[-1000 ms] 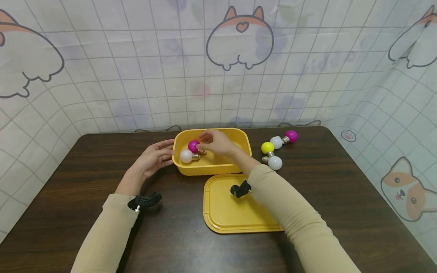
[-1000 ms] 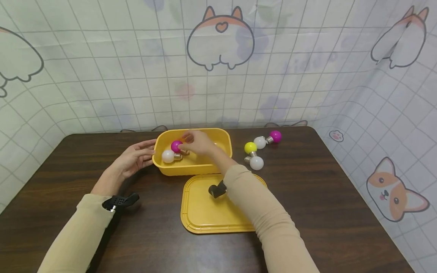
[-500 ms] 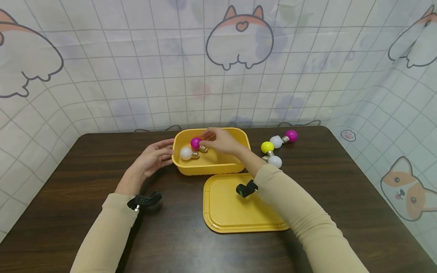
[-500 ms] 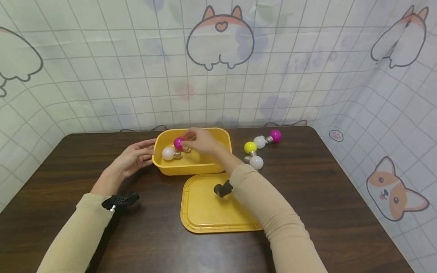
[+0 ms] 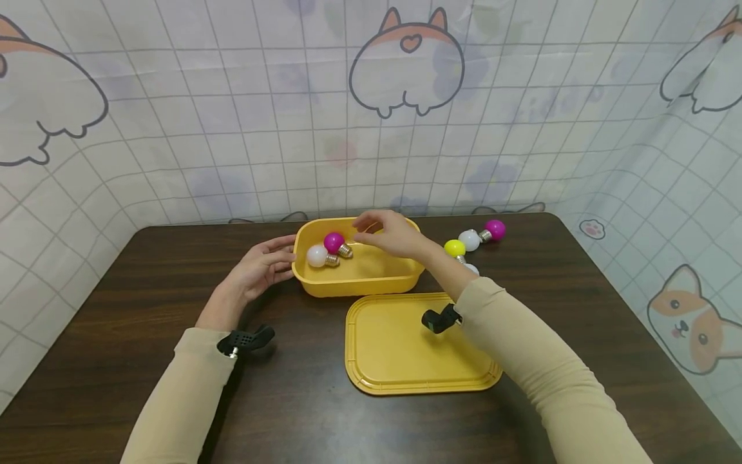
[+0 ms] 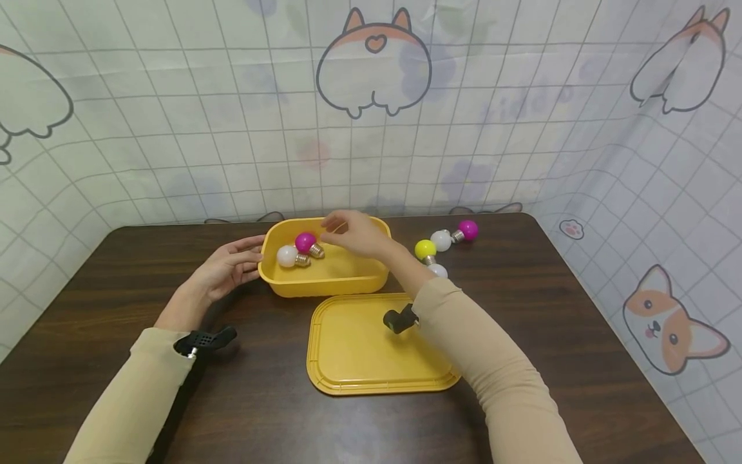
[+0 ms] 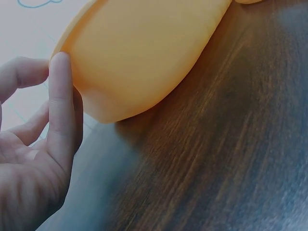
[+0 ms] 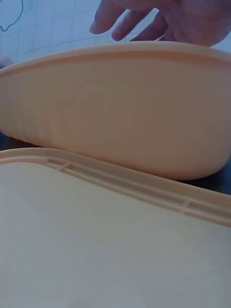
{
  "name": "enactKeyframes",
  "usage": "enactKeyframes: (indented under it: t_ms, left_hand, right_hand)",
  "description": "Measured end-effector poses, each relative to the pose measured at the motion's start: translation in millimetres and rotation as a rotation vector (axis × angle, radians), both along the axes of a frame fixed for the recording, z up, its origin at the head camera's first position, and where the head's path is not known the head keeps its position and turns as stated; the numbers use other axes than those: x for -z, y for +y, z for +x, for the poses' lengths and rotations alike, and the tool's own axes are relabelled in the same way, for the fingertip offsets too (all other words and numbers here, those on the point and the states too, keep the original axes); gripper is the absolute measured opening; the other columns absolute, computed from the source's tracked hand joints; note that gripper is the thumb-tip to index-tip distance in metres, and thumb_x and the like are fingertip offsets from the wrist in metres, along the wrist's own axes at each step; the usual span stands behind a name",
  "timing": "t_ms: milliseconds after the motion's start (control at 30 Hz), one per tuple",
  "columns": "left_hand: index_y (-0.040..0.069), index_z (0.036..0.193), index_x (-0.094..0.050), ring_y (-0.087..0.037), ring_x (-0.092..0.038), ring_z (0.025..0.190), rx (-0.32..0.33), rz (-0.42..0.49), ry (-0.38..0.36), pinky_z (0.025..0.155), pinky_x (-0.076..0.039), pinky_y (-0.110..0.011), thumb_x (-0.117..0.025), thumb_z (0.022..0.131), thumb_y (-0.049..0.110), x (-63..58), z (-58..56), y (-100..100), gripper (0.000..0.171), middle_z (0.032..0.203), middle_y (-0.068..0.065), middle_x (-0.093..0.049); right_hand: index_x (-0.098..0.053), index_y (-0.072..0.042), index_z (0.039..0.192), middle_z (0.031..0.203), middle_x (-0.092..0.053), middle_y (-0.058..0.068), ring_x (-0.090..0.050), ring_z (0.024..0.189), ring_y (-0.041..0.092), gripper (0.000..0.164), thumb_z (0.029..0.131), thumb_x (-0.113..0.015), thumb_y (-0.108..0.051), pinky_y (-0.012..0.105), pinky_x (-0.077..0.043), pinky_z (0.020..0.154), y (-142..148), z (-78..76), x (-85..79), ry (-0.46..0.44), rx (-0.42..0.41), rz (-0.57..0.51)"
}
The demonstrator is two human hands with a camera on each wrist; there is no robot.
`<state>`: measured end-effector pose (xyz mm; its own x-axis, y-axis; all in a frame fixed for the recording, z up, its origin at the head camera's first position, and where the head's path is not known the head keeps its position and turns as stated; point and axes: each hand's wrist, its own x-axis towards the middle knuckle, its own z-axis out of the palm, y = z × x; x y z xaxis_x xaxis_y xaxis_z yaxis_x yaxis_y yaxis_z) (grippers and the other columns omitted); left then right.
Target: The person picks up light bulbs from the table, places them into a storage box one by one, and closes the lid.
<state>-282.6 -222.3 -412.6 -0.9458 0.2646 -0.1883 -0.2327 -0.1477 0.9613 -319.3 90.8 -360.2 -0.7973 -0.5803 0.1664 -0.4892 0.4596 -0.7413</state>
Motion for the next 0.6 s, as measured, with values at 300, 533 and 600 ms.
enactKeyframes:
  t_ms: [300, 533, 600]
  left_hand:
    - [0.001, 0.158, -0.032, -0.015, -0.072, 0.097, 0.007, -0.007, 0.000, 0.085, -0.060, -0.029, -0.062, 0.102, 0.001, -0.5, 0.9, 1, 0.064, 0.148, -0.020, -0.047]
    - [0.002, 0.158, -0.033, -0.014, -0.072, 0.097, -0.001, -0.011, -0.006, 0.085, -0.060, -0.030, -0.061, 0.102, 0.001, -0.2, 0.7, 1, 0.063, 0.148, -0.019, -0.048]
    - [0.001, 0.157, -0.034, -0.015, -0.072, 0.096, -0.010, -0.015, -0.004, 0.085, -0.060, -0.030, -0.062, 0.102, 0.001, -0.4, 0.6, 1, 0.062, 0.146, -0.017, -0.051]
  right_hand:
    - [-0.067, -0.006, 0.127, 0.128, -0.066, 0.012, -0.061, 0.114, 0.024, 0.032, 0.102, -0.068, -0.026, 0.041, -0.051, 0.099, 23, 13.3, -8.7, 0.030, 0.017, 0.020]
    - [-0.067, -0.010, 0.128, 0.129, -0.066, 0.010, -0.061, 0.115, 0.023, 0.032, 0.103, -0.065, -0.030, 0.045, -0.050, 0.099, 40, 21.9, -13.3, 0.039, 0.034, 0.025]
    - [-0.067, -0.010, 0.128, 0.128, -0.066, 0.008, -0.061, 0.115, 0.023, 0.031, 0.104, -0.064, -0.030, 0.045, -0.051, 0.099, 45, 23.9, -13.7, 0.044, 0.041, 0.027]
